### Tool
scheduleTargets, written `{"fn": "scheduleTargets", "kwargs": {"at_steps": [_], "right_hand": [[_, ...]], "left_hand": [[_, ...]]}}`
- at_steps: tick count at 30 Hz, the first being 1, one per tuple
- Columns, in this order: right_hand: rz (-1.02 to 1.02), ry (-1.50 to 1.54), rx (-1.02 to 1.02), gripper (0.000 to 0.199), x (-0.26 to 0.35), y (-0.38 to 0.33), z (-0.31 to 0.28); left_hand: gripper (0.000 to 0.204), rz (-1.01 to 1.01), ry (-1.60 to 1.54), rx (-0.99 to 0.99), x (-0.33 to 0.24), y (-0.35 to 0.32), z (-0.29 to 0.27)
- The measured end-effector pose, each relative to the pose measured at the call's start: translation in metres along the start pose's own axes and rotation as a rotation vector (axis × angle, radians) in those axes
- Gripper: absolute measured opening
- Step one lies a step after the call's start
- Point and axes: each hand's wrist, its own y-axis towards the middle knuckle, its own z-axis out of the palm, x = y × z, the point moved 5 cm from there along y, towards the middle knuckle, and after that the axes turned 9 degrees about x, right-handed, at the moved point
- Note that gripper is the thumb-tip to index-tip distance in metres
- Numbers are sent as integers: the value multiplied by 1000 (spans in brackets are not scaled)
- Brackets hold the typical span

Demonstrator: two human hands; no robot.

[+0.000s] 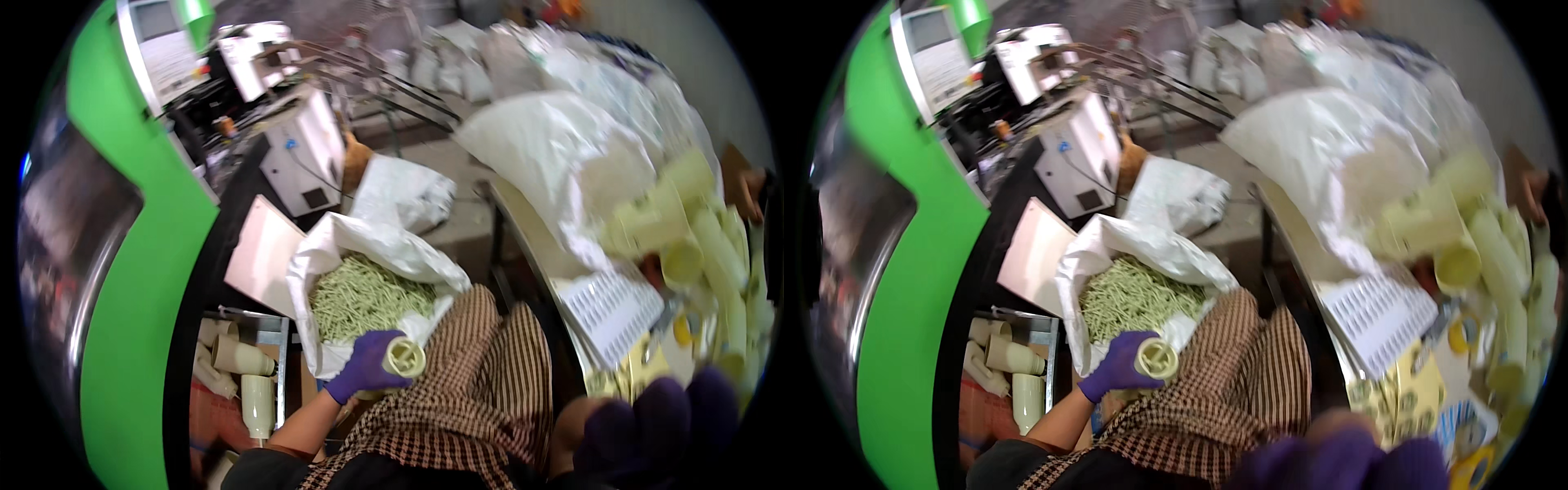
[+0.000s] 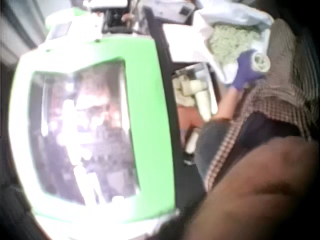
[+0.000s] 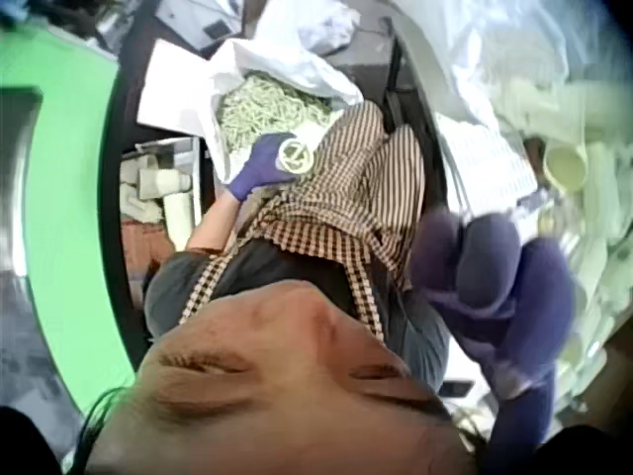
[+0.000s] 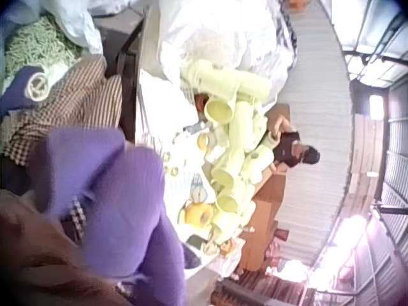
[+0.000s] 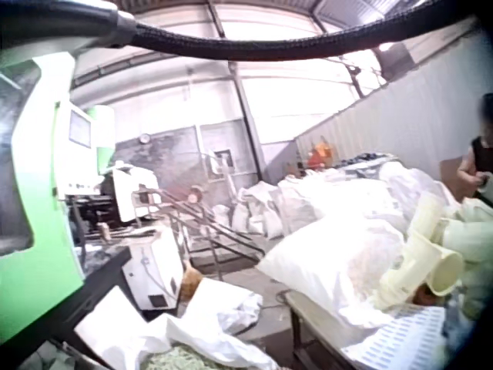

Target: The person applies stickers and a plastic ring to jugs. They peel a circular sticker from a sheet, press it onto the side of the jug, place a plastic ring into the top opening, and then move the jug to a collection area.

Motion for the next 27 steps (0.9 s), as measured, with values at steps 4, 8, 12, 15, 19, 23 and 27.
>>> {"fn": "scheduleTargets", "kwargs": {"at_steps": [4,8,12,15,19,23,27], "right_hand": [[-31,66,-28,37,12,4,33],[403,-341,16,38,-55,7,29],[131,-317,354,57,-115,70,92],[-77,-566,352,54,-115,93,127],[147,-772,626,34,-108,103,158],[252,-836,631,29,-96,103,142],[230,-1016,365,33,-99,48,58]], "left_hand": [[84,105,4,-194,-28,15,-12],[84,71,-78,-338,-33,12,-19],[82,101,-38,-373,-23,12,-1],[82,63,-92,-370,-23,18,-22],[81,-7,-164,-373,-13,11,-36],[81,-65,-197,-389,-20,-2,-40],[80,-122,-276,-447,-5,-8,-37]]}}
